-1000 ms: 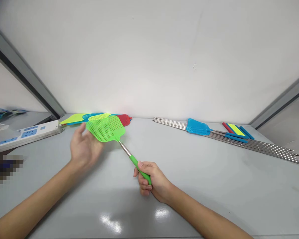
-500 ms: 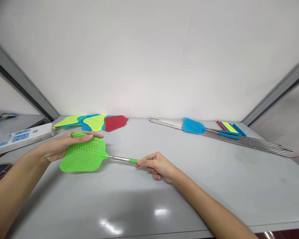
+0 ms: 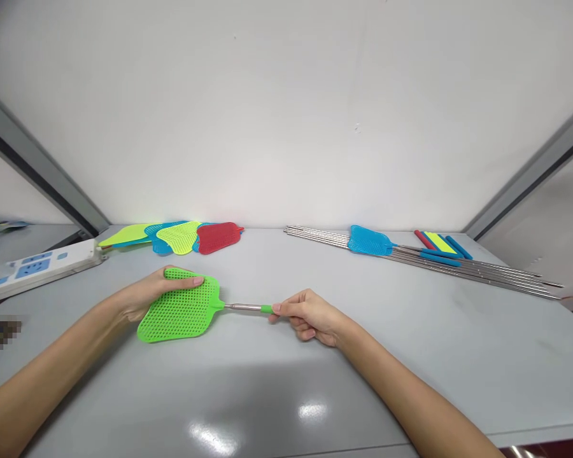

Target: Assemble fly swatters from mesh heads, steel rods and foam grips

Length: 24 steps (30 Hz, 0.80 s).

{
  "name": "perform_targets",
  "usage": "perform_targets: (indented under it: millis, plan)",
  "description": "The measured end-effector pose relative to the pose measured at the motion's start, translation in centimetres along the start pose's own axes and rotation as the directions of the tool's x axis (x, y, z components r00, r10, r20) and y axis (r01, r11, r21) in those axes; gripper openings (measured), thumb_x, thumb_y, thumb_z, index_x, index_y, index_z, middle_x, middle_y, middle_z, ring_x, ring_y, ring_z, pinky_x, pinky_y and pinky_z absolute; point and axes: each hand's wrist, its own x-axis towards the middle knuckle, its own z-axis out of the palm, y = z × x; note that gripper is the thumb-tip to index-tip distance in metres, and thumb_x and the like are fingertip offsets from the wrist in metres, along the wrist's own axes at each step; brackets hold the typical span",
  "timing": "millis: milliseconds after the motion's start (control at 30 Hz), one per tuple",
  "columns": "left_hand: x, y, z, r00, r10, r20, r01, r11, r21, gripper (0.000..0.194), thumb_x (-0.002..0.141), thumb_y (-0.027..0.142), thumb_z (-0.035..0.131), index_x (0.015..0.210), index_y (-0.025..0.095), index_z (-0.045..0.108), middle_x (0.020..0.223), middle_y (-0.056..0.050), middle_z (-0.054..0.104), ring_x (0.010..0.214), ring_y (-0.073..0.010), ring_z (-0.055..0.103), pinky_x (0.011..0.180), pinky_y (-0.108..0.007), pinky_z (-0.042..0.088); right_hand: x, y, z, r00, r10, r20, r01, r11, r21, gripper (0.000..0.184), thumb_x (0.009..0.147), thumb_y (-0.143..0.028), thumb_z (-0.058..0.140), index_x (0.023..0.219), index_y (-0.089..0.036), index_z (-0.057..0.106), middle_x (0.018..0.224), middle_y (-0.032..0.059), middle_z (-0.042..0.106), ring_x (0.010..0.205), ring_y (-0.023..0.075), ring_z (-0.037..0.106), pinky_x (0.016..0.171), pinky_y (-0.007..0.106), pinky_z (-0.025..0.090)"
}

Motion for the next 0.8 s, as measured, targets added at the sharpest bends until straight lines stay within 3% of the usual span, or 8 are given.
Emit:
perform_targets:
  millis: [233,800]
  plan:
    - [0.56,-0.96,0.17,1.0,-0.006,-0.001,0.006,0.999,0.032,0.014,0.064,0.028,0.065,0.07,0.015,0.067,0.074,-0.013,0.066,0.068,-0.0259,0.062,0.062,-0.035,0.051,-0.17,-0.07,-0.26,0.999,0.032,0.004,-0.032,0.999,0.004,0.032,0.068,-0.038,0.06,0.076,-0.007,0.061,0.043,-0.0101,0.014,0.039,0.0016,0.009,0.034,0.018,0.007]
    - [0.56,-0.92,0.03,0.999,-0.054,0.009,0.054,0.997,-0.057,0.013,0.061,0.022,0.067,0.073,0.017,0.067,0.078,-0.013,0.067,0.071,-0.0287,0.062,0.063,-0.039,0.051,-0.14,0.12,-0.1,1.0,0.013,-0.016,-0.014,0.999,-0.049,0.033,0.067,-0.04,0.06,0.074,-0.008,0.062,0.043,-0.0098,0.015,0.039,0.0018,0.01,0.035,0.02,0.007]
